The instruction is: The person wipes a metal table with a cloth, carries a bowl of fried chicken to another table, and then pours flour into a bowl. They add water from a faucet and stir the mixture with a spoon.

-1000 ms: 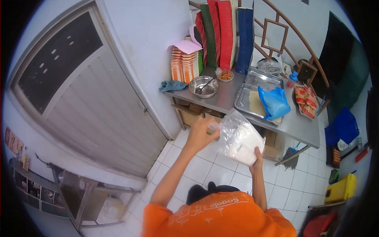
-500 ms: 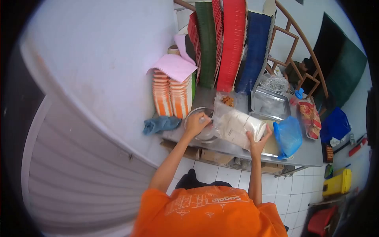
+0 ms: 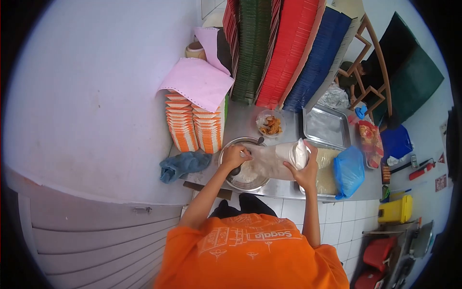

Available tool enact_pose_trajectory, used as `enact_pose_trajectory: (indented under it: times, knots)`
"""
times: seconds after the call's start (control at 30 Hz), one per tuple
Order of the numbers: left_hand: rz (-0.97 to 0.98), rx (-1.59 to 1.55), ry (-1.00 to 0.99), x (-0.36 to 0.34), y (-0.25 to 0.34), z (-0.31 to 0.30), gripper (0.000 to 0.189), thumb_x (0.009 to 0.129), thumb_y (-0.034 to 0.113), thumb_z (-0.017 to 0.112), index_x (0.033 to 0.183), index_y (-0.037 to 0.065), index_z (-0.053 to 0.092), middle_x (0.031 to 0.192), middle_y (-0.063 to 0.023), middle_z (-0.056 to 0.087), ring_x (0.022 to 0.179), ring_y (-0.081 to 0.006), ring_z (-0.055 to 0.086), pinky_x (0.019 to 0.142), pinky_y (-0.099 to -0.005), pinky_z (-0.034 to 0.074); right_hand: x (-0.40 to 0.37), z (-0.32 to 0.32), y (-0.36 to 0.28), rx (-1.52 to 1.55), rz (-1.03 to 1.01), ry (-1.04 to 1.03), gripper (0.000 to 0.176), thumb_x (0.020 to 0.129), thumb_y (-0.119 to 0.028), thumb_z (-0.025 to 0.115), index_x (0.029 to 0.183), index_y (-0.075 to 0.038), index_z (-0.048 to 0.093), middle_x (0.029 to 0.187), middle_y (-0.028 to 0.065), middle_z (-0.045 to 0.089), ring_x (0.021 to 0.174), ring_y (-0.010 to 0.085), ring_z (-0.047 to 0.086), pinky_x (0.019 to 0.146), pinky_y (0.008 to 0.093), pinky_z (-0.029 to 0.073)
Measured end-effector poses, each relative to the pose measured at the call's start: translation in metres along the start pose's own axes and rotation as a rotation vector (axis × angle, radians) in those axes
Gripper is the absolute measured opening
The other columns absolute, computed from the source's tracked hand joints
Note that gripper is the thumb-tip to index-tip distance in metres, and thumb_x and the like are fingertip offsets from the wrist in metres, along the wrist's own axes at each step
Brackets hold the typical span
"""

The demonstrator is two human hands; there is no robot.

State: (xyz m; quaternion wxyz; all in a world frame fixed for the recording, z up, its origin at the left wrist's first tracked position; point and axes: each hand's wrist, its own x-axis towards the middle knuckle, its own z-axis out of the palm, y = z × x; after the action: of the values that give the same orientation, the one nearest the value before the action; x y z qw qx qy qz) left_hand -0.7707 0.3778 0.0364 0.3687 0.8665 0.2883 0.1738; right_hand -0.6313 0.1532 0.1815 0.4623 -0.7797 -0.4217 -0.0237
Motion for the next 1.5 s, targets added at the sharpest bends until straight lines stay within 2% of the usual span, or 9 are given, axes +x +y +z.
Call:
enact_pose_trajectory:
  times: [0.17,0.33,0.63,0.9,1.1,1.17,1.3,1.47,1.5]
  knots:
    - [-0.074,-0.081,-0.039,0.008,-0.003,-0.002,0.025,0.062,0.038,0.083,0.073,0.019,0.072,0.086,-0.0045,0.070,0.094,-0.0275,0.062,0.086,-0.0442,0.045,0.012,0.007,0.009,-0.053,-0.029,-0.016,0.085,0.062,-0.022,0.088,0.134,-0.009,0.043,0.125,0.0152,0.054,0.112,0.0343,0.057,0.093,0.0411,0.047]
    - [-0.012,-0.062,-0.011,0.017,-0.017,0.009,0.027,0.061,0.040,0.083,0.073,0.019,0.071,0.090,-0.0017,0.070,0.106,-0.0257,0.056,0.094,-0.0480,0.038,0.023,0.007,0.002,-0.048,0.003,-0.049,0.083,0.063,-0.019,0.087,0.132,-0.009,0.044,0.126,0.0149,0.054,0.112,0.0349,0.057,0.093,0.0408,0.047]
    - [-0.084,-0.006,-0.072,0.015,-0.001,-0.013,0.027,0.061,0.042,0.083,0.071,0.020,0.072,0.086,0.0002,0.070,0.099,-0.0237,0.055,0.089,-0.0401,0.039,0.037,0.003,-0.014,-0.017,0.000,-0.111,0.079,0.063,-0.017,0.086,0.130,-0.008,0.044,0.127,0.0146,0.054,0.113,0.0349,0.057,0.094,0.0404,0.047]
    - [-0.038,0.028,-0.060,0.013,0.001,-0.016,0.029,0.062,0.044,0.083,0.074,0.020,0.073,0.091,0.0024,0.070,0.100,-0.0235,0.056,0.092,-0.0413,0.039,0.040,0.000,-0.015,0.022,-0.004,-0.150,0.079,0.063,-0.017,0.086,0.130,-0.008,0.044,0.126,0.0141,0.055,0.111,0.0356,0.058,0.094,0.0404,0.047]
    - [-0.060,0.063,-0.121,0.014,0.006,-0.016,0.028,0.064,0.045,0.082,0.073,0.020,0.073,0.097,0.0066,0.071,0.101,-0.0221,0.054,0.093,-0.0411,0.038,0.038,-0.005,-0.012,0.005,-0.030,-0.109,0.079,0.063,-0.015,0.085,0.130,-0.007,0.044,0.123,0.0147,0.057,0.110,0.0343,0.060,0.093,0.0404,0.047]
    - [-0.017,0.072,-0.129,0.015,0.006,-0.016,0.028,0.064,0.045,0.081,0.073,0.020,0.073,0.098,0.0076,0.071,0.102,-0.0216,0.054,0.093,-0.0415,0.037,0.035,-0.006,-0.009,0.048,0.072,-0.082,0.079,0.064,-0.015,0.085,0.131,-0.007,0.044,0.121,0.0152,0.057,0.110,0.0330,0.059,0.094,0.0399,0.047]
    - [-0.059,0.058,-0.101,0.014,0.013,-0.020,0.027,0.066,0.042,0.082,0.074,0.018,0.073,0.099,0.0084,0.072,0.100,-0.0210,0.055,0.091,-0.0388,0.039,0.030,-0.008,-0.006,0.036,0.083,-0.080,0.080,0.064,-0.014,0.085,0.131,-0.006,0.043,0.122,0.0155,0.057,0.109,0.0317,0.060,0.094,0.0394,0.047]
    - [-0.008,0.027,-0.083,0.020,0.014,-0.024,0.025,0.068,0.038,0.082,0.075,0.016,0.072,0.100,0.0068,0.072,0.093,-0.0226,0.057,0.086,-0.0362,0.044,0.018,-0.013,0.029,0.074,0.065,0.119,0.080,0.064,-0.015,0.085,0.131,-0.003,0.043,0.125,0.0148,0.052,0.115,0.0290,0.052,0.101,0.0390,0.039]
    - [0.002,-0.056,-0.083,0.022,0.016,-0.025,0.025,0.067,0.039,0.081,0.074,0.016,0.071,0.101,0.0067,0.072,0.099,-0.0224,0.056,0.088,-0.0388,0.039,0.013,-0.016,0.040,0.036,0.034,0.148,0.080,0.066,-0.014,0.084,0.132,-0.003,0.040,0.126,0.0142,0.048,0.118,0.0290,0.047,0.103,0.0384,0.035]
